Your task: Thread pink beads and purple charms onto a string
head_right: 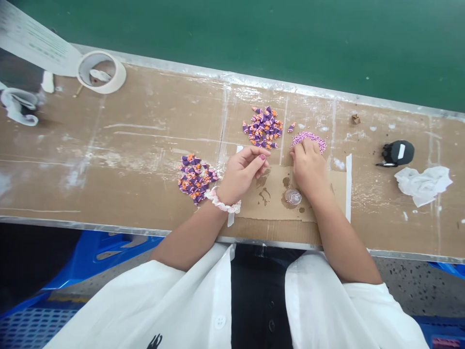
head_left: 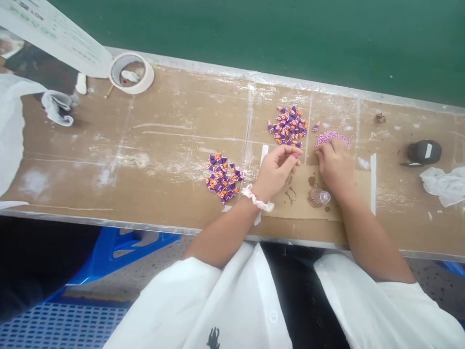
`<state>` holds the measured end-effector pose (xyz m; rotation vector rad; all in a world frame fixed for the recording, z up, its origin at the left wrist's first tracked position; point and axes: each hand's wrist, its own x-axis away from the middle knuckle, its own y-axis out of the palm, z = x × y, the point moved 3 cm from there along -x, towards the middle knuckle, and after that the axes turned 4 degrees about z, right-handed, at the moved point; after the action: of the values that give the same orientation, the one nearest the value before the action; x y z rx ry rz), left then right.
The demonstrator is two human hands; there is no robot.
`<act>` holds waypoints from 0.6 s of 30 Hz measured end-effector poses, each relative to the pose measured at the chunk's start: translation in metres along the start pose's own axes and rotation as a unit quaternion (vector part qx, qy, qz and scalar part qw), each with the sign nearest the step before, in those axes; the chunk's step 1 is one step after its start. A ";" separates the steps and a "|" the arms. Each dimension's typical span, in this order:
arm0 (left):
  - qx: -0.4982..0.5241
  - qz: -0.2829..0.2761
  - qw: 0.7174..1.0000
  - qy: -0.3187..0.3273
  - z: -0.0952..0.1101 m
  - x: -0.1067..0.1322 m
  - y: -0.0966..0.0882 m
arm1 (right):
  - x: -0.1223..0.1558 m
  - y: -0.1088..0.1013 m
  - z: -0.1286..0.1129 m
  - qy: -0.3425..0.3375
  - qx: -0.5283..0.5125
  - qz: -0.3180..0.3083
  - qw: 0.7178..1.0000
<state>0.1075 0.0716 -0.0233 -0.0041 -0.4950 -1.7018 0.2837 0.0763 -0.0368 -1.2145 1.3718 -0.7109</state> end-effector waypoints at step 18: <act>0.005 -0.157 0.987 -0.009 -0.006 0.025 0.019 | 0.025 -0.070 -0.034 -0.125 -0.326 -0.010 0.937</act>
<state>0.1224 0.0443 -0.0157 0.0697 -0.5383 -2.0097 0.2732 0.0249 0.0259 -1.7671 1.4228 -0.0850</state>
